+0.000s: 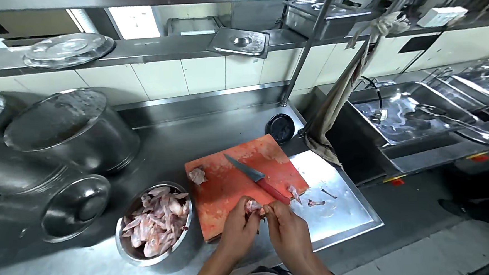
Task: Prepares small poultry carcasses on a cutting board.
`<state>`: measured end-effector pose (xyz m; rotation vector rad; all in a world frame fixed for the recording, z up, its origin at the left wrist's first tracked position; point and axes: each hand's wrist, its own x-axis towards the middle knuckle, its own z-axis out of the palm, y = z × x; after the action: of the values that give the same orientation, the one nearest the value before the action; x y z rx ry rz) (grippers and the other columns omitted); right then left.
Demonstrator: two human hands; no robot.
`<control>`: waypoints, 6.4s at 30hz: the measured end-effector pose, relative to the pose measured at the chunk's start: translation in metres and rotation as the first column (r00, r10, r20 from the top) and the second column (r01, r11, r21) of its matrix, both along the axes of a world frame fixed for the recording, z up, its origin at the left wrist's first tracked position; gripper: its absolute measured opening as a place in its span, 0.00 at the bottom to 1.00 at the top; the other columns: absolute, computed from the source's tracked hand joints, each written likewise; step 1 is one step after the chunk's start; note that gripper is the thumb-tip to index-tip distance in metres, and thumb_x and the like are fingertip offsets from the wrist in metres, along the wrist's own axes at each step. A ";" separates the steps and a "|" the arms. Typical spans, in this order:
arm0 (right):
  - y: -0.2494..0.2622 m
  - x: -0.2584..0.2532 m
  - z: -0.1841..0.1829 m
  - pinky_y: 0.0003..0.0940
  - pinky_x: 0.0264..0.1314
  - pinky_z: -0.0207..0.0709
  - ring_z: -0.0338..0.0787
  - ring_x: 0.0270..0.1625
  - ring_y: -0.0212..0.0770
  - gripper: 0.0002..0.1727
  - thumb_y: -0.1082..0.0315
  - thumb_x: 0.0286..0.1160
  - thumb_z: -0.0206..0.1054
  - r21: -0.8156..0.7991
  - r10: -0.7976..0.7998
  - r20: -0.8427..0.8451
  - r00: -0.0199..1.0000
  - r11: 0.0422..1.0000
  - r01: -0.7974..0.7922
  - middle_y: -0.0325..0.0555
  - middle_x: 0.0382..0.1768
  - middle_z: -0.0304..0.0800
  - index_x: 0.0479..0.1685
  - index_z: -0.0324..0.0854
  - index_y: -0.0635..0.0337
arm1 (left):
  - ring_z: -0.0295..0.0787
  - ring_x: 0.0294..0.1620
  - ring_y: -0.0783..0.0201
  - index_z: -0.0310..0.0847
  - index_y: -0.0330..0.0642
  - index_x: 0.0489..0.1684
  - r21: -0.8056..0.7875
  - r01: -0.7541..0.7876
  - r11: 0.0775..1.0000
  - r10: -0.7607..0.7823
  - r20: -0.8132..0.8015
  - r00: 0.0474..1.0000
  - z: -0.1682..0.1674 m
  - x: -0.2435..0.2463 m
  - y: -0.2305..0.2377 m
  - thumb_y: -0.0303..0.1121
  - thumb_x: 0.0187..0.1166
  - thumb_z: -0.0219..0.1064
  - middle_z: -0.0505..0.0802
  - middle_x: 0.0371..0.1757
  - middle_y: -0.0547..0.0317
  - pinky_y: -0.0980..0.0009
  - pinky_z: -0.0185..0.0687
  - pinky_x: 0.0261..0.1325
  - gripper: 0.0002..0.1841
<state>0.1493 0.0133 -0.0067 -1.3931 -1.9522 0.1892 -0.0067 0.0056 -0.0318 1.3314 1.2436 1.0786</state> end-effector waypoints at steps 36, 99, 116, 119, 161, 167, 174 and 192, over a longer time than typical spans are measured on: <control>0.073 0.029 0.056 0.24 0.20 0.58 0.65 0.16 0.25 0.23 0.50 0.90 0.52 -0.671 0.424 -0.568 0.706 0.259 -0.695 0.28 0.15 0.66 0.23 0.74 0.50 | 0.87 0.24 0.68 0.84 0.45 0.37 -0.163 0.313 0.936 -0.337 -0.146 0.930 0.072 -0.017 -0.022 0.39 0.80 0.51 0.90 0.27 0.64 0.62 0.85 0.29 0.14; 0.026 -0.010 -0.083 0.56 0.58 0.85 0.93 0.54 0.54 0.23 0.59 0.81 0.58 -0.805 0.326 0.156 0.932 0.589 -0.071 0.54 0.53 0.92 0.73 0.76 0.57 | 0.86 0.71 0.55 0.89 0.44 0.61 -0.352 -0.137 0.926 -0.159 -0.692 0.705 -0.076 -0.078 0.030 0.34 0.87 0.57 0.91 0.66 0.51 0.55 0.77 0.79 0.15; 0.012 -0.044 -0.075 0.55 0.48 0.89 0.94 0.49 0.59 0.22 0.62 0.90 0.47 -0.735 0.385 0.518 0.764 0.657 0.167 0.56 0.54 0.89 0.80 0.68 0.48 | 0.86 0.70 0.51 0.88 0.45 0.61 -0.358 0.033 0.933 -0.317 -0.776 0.545 -0.086 -0.077 0.041 0.25 0.82 0.58 0.90 0.66 0.51 0.50 0.80 0.74 0.16; 0.024 -0.059 -0.073 0.57 0.51 0.87 0.94 0.52 0.58 0.26 0.62 0.87 0.49 -0.782 0.417 0.472 0.777 0.605 0.150 0.55 0.50 0.91 0.84 0.63 0.48 | 0.86 0.70 0.53 0.89 0.47 0.59 -0.342 0.003 0.940 -0.289 -0.789 0.542 -0.090 -0.080 0.040 0.26 0.82 0.58 0.91 0.65 0.54 0.51 0.80 0.75 0.16; -0.077 0.125 -0.098 0.58 0.33 0.82 0.89 0.28 0.53 0.22 0.53 0.87 0.58 -0.726 -0.173 0.076 0.982 0.665 0.174 0.52 0.27 0.88 0.65 0.78 0.60 | 0.85 0.71 0.51 0.91 0.48 0.59 -0.242 0.057 0.969 -0.229 -0.779 0.583 -0.060 -0.059 0.077 0.34 0.84 0.64 0.91 0.65 0.53 0.48 0.78 0.77 0.13; -0.045 0.057 -0.086 0.53 0.45 0.86 0.92 0.39 0.50 0.17 0.57 0.84 0.59 -0.821 0.161 0.041 0.986 0.568 -0.058 0.51 0.37 0.90 0.58 0.79 0.60 | 0.90 0.62 0.59 0.94 0.48 0.51 -0.203 -0.126 0.971 -0.049 -0.684 0.728 -0.073 -0.089 0.040 0.31 0.81 0.66 0.94 0.57 0.57 0.55 0.84 0.71 0.10; -0.034 0.021 -0.073 0.55 0.51 0.86 0.94 0.49 0.55 0.19 0.57 0.88 0.52 -0.857 0.379 0.219 0.899 0.515 -0.009 0.54 0.49 0.90 0.69 0.74 0.56 | 0.91 0.62 0.58 0.91 0.43 0.55 -0.256 -0.248 0.934 0.000 -0.696 0.718 -0.077 -0.088 0.018 0.35 0.83 0.65 0.94 0.58 0.53 0.56 0.83 0.72 0.12; -0.041 0.007 -0.087 0.56 0.51 0.87 0.94 0.50 0.58 0.20 0.54 0.92 0.48 -0.860 0.332 0.373 0.866 0.475 0.189 0.56 0.46 0.91 0.72 0.71 0.54 | 0.89 0.66 0.53 0.91 0.48 0.57 -0.378 -0.273 0.885 -0.138 -0.771 0.621 -0.082 -0.078 0.021 0.35 0.84 0.61 0.93 0.62 0.54 0.49 0.82 0.73 0.14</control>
<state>0.1561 -0.0278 -0.0934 -2.1760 -2.4835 1.1542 -0.0851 0.0263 -0.1138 1.4020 2.0629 0.1204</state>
